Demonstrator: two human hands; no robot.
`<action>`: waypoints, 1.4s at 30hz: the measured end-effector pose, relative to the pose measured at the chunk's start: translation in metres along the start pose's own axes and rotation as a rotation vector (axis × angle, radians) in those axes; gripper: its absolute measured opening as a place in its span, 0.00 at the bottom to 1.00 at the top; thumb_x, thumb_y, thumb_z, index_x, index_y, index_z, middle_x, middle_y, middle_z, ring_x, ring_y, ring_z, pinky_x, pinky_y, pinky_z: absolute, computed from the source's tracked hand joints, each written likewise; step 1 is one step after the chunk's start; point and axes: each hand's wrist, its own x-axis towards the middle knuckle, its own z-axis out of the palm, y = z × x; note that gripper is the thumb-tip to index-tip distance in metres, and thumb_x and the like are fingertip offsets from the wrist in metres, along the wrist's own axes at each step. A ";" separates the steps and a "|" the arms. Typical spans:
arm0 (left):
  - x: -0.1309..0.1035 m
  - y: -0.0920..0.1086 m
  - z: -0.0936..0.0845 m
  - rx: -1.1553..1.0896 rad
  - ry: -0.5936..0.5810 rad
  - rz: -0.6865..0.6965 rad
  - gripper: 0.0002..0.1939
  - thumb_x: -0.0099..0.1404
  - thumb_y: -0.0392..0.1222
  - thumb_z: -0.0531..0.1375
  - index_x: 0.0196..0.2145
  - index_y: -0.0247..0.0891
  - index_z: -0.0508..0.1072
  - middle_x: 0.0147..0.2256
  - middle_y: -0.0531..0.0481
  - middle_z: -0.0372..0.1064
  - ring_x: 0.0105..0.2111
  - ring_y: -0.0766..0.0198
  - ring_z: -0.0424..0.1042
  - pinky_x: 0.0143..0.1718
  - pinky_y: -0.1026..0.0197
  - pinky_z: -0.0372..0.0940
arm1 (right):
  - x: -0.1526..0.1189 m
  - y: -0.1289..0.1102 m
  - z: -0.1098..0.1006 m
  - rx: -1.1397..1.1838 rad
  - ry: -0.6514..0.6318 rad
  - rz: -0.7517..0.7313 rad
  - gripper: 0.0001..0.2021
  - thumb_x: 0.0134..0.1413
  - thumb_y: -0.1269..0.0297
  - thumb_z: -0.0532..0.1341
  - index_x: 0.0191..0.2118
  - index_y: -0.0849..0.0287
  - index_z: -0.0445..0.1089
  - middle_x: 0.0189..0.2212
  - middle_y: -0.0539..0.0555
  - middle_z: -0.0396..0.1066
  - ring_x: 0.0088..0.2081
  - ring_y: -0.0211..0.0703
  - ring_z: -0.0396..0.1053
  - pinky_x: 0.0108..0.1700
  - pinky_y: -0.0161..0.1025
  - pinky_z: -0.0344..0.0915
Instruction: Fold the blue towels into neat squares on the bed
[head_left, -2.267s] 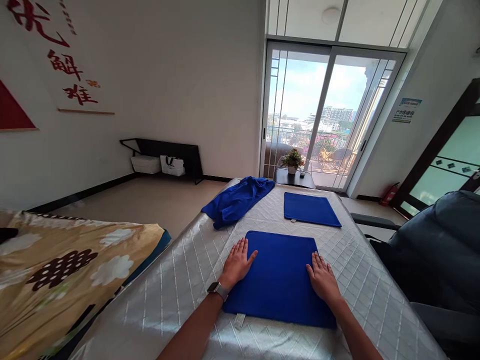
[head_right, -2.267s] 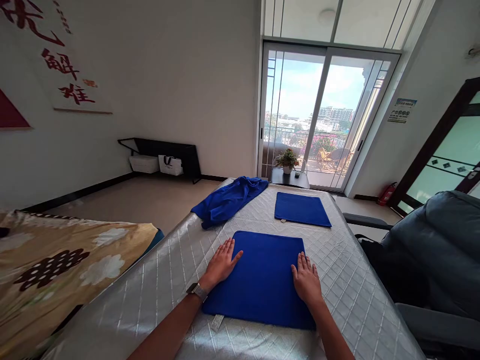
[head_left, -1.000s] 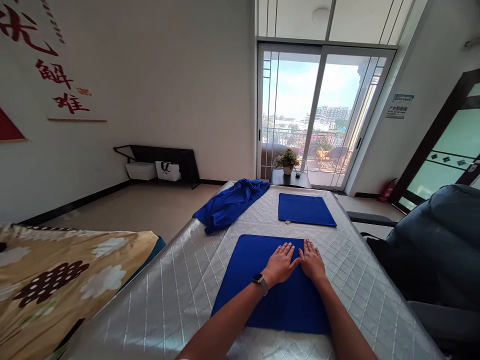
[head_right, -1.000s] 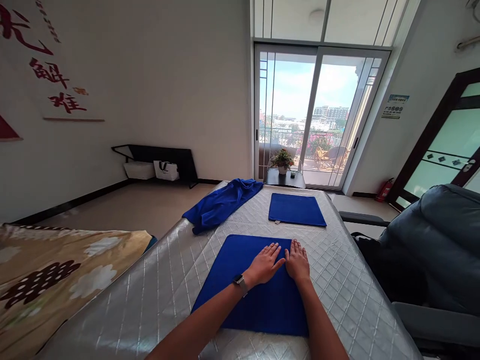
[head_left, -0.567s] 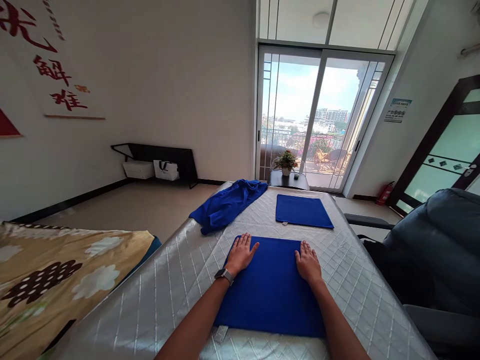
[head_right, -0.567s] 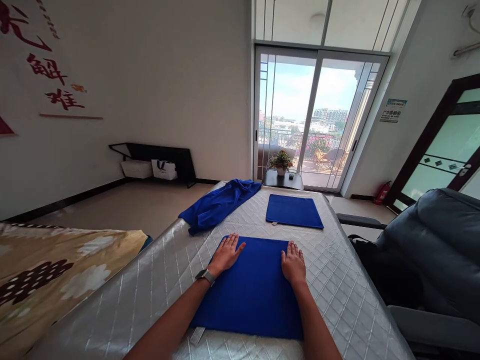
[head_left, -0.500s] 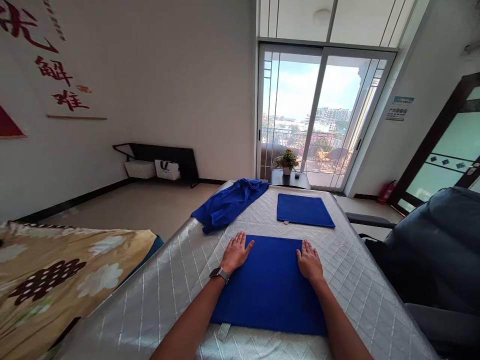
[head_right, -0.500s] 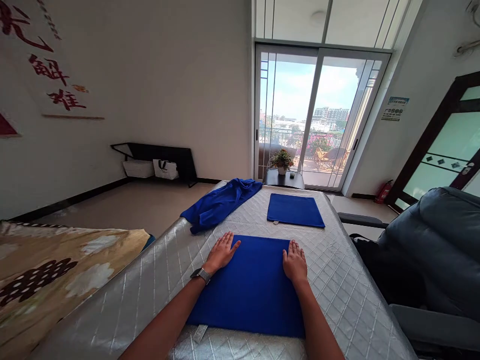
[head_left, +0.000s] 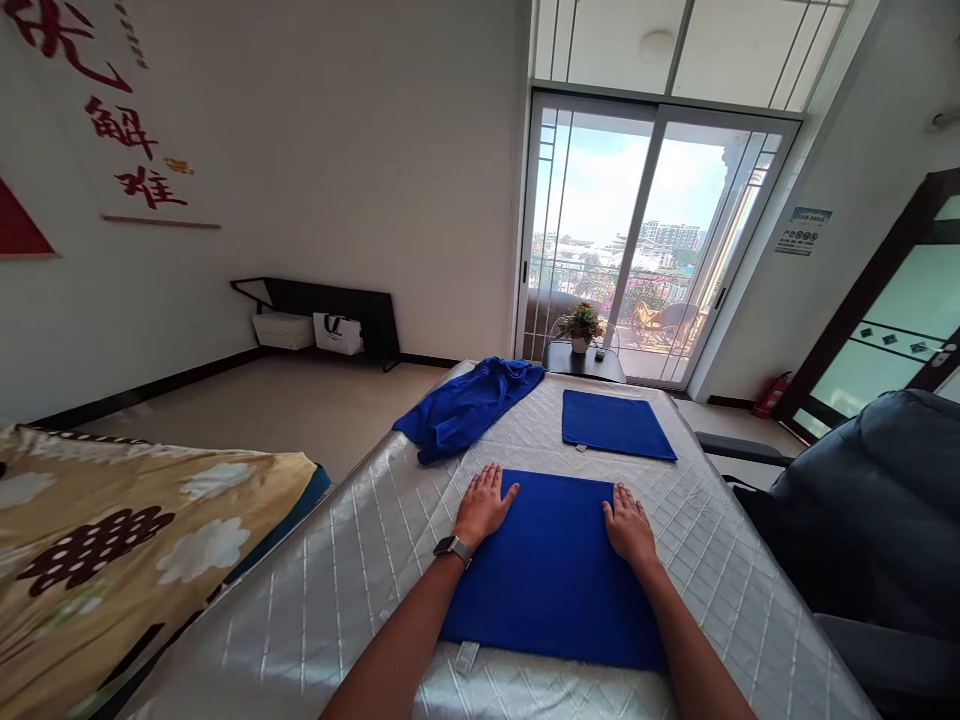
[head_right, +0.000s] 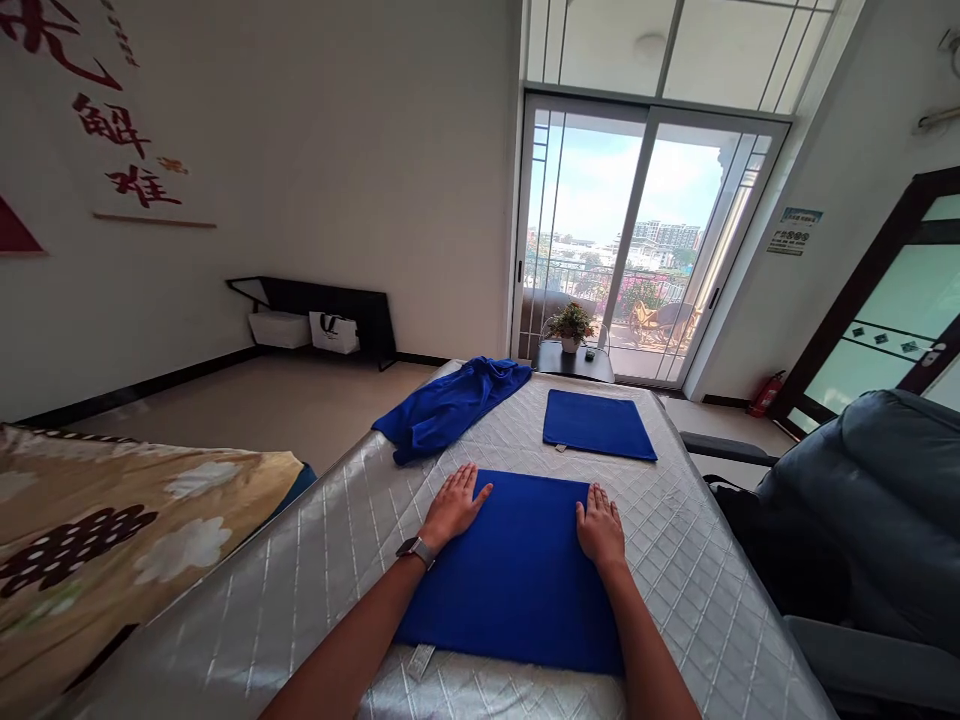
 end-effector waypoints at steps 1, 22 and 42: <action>-0.001 0.001 -0.001 0.000 0.000 -0.003 0.39 0.74 0.63 0.40 0.69 0.30 0.56 0.69 0.37 0.52 0.70 0.51 0.51 0.69 0.47 0.46 | 0.000 0.000 -0.001 -0.003 0.000 0.001 0.33 0.70 0.55 0.38 0.73 0.68 0.42 0.73 0.56 0.40 0.73 0.42 0.39 0.71 0.44 0.35; -0.001 0.004 -0.008 0.007 -0.066 -0.014 0.41 0.74 0.63 0.39 0.70 0.29 0.53 0.71 0.37 0.48 0.71 0.50 0.46 0.70 0.47 0.44 | 0.005 -0.008 0.004 -0.016 0.004 0.048 0.32 0.70 0.56 0.37 0.74 0.65 0.39 0.74 0.55 0.37 0.73 0.43 0.37 0.71 0.46 0.33; -0.007 0.182 0.033 -0.211 -0.100 0.373 0.35 0.76 0.59 0.37 0.70 0.36 0.57 0.69 0.40 0.54 0.70 0.53 0.50 0.70 0.45 0.47 | 0.002 -0.004 0.003 -0.012 0.017 0.004 0.30 0.70 0.58 0.40 0.74 0.61 0.42 0.74 0.55 0.37 0.73 0.44 0.37 0.71 0.45 0.35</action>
